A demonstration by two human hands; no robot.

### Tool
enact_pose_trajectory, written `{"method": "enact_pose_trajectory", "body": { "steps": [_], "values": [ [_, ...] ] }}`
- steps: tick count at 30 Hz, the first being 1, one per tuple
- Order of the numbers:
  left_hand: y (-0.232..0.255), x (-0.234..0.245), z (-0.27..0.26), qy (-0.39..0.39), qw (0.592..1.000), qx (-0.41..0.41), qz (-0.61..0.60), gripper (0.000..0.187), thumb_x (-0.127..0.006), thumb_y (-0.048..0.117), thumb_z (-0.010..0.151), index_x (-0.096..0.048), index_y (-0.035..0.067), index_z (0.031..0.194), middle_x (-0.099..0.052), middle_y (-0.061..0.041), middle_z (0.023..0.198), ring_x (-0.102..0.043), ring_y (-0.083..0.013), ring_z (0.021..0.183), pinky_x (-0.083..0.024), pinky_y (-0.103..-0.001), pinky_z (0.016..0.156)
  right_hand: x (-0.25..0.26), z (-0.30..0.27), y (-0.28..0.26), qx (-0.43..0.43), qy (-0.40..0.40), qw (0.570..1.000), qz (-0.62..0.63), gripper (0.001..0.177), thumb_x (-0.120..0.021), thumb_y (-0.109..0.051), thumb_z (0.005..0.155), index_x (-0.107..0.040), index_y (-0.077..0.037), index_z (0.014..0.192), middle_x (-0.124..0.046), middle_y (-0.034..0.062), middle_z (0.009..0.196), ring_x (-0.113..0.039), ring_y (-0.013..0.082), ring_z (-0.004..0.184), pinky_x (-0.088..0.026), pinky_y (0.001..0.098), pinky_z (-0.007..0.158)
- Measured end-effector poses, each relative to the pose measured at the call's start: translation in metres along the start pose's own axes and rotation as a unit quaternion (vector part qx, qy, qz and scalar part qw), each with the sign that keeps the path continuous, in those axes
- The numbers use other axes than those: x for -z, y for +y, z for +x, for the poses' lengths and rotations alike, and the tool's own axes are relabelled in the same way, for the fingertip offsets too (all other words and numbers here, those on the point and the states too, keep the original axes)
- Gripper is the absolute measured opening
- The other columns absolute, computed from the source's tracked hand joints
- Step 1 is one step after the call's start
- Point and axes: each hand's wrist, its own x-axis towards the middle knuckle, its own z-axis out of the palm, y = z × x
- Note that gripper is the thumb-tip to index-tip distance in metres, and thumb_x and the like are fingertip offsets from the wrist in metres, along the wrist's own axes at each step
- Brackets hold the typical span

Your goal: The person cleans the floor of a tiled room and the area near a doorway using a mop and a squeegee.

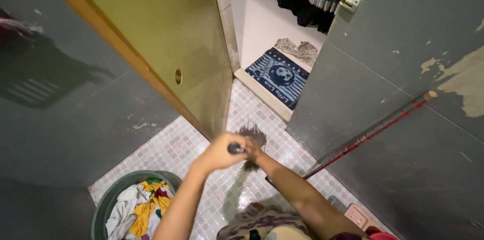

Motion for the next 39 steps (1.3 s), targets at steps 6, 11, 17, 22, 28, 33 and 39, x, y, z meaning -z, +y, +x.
{"method": "enact_pose_trajectory", "body": {
  "steps": [6, 11, 17, 22, 28, 33, 39],
  "values": [
    [-0.075, -0.053, -0.036, 0.058, 0.982, 0.091, 0.156, 0.011, -0.073, 0.013, 0.076, -0.064, 0.007, 0.073, -0.067, -0.012, 0.073, -0.065, -0.0330, 0.072, -0.051, -0.040, 0.067, 0.013, 0.005, 0.013, -0.148, -0.030, 0.969, 0.196, 0.045, -0.061, -0.033, 0.103, -0.062, 0.001, 0.074, -0.065, 0.0185, 0.078, -0.062, 0.0243, 0.072, -0.054, 0.0367, 0.075],
    [-0.139, -0.081, -0.064, 0.063, 0.976, 0.036, 0.204, 0.017, -0.070, 0.013, 0.080, -0.057, 0.008, 0.072, -0.063, -0.010, 0.074, -0.065, -0.0325, 0.076, -0.051, -0.041, 0.069, 0.020, 0.008, 0.011, -0.140, -0.065, 0.983, -0.095, 0.026, -0.073, -0.033, 0.088, -0.066, -0.009, 0.094, -0.065, 0.0125, 0.105, -0.063, 0.0301, 0.100, -0.043, 0.0545, 0.089],
    [-0.078, -0.042, -0.059, 0.010, 0.983, 0.098, 0.157, 0.023, -0.078, 0.016, 0.072, -0.057, 0.008, 0.067, -0.062, -0.012, 0.067, -0.064, -0.0332, 0.067, -0.048, -0.040, 0.062, -0.003, -0.014, 0.001, -0.075, 0.007, 0.990, -0.124, 0.021, -0.078, -0.031, 0.086, -0.069, -0.013, 0.091, -0.070, 0.0088, 0.103, -0.065, 0.0291, 0.107, -0.047, 0.0460, 0.093],
    [0.003, 0.008, -0.024, -0.060, 0.994, 0.047, 0.077, 0.013, -0.075, 0.012, 0.074, -0.064, 0.005, 0.072, -0.066, -0.011, 0.070, -0.065, -0.0247, 0.063, -0.050, -0.036, 0.060, -0.015, -0.015, -0.015, -0.043, -0.022, 0.996, 0.074, 0.018, -0.073, -0.019, 0.085, -0.070, -0.006, 0.097, -0.070, 0.0149, 0.090, -0.069, 0.0341, 0.089, -0.055, 0.0407, 0.080],
    [0.017, 0.010, -0.010, 0.011, 0.994, 0.099, 0.037, 0.007, -0.070, 0.008, 0.080, -0.070, 0.002, 0.083, -0.069, -0.013, 0.074, -0.066, -0.0204, 0.069, -0.053, -0.033, 0.068, -0.026, -0.013, -0.018, 0.032, -0.011, 0.999, 0.034, 0.026, -0.072, -0.018, 0.085, -0.073, -0.010, 0.110, -0.076, 0.0142, 0.107, -0.074, 0.0308, 0.100, -0.057, 0.0385, 0.087],
    [-0.010, -0.016, -0.037, 0.049, 0.996, 0.047, 0.055, 0.010, -0.071, 0.009, 0.075, -0.063, 0.003, 0.076, -0.071, -0.012, 0.078, -0.070, -0.0261, 0.072, -0.054, -0.036, 0.068, -0.001, -0.004, 0.000, 0.006, -0.091, 0.996, -0.008, 0.014, -0.077, -0.017, 0.084, -0.075, -0.012, 0.097, -0.075, 0.0142, 0.097, -0.073, 0.0296, 0.092, -0.055, 0.0389, 0.080],
    [-0.087, -0.061, -0.065, 0.023, 0.985, 0.071, 0.153, 0.014, -0.073, 0.014, 0.079, -0.062, 0.007, 0.074, -0.066, -0.010, 0.076, -0.067, -0.0320, 0.075, -0.052, -0.039, 0.068, 0.011, 0.008, 0.024, 0.007, -0.085, 0.996, 0.007, 0.027, -0.078, -0.019, 0.083, -0.056, -0.005, 0.075, -0.062, 0.0131, 0.075, -0.062, 0.0312, 0.071, -0.052, 0.0415, 0.068]
  ]
}}
